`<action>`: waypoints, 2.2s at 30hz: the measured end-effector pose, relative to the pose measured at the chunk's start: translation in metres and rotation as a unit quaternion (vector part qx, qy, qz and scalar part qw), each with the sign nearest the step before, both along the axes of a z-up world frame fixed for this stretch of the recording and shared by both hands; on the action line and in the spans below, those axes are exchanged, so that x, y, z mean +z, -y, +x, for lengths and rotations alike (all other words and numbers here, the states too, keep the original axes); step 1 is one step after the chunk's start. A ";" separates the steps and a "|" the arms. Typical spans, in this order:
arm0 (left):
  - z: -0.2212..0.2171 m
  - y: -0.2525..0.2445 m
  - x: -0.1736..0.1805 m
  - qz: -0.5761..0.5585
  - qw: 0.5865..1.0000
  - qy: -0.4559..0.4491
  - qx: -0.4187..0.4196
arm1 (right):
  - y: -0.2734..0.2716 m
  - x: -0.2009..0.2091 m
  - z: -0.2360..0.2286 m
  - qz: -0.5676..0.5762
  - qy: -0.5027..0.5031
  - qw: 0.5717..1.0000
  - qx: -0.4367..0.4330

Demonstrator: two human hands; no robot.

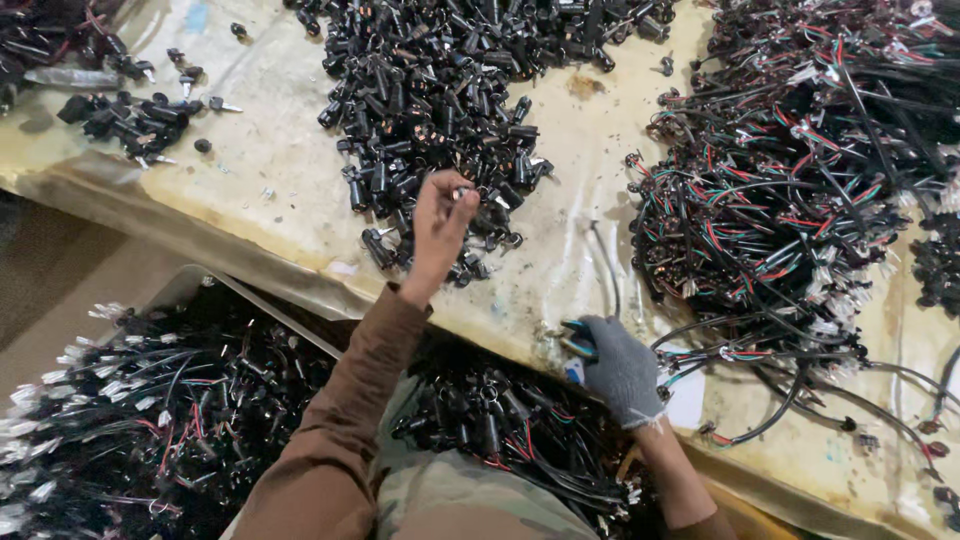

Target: The person repeatedly picks small black cylindrical components and wires from a table, joins them by hand, and places the assembled units into a bin below. The work continues in a steady loop with no visible change in method or destination.

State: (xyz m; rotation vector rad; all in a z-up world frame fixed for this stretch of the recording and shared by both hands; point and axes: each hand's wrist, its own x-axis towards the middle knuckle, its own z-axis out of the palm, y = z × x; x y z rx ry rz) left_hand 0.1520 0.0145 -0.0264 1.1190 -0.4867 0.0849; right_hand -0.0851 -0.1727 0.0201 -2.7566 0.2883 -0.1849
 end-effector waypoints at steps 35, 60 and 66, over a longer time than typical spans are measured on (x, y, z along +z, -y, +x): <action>-0.147 -0.013 0.026 0.299 0.862 0.220 -0.345 | -0.042 0.065 -0.024 0.274 0.128 0.948 0.095; -0.245 -0.015 0.045 0.294 0.875 0.207 -0.323 | -0.066 0.023 -0.105 0.845 0.288 0.438 0.110; -0.199 -0.021 0.058 0.330 0.795 0.335 -0.383 | -0.044 0.005 -0.123 0.660 0.368 0.654 0.042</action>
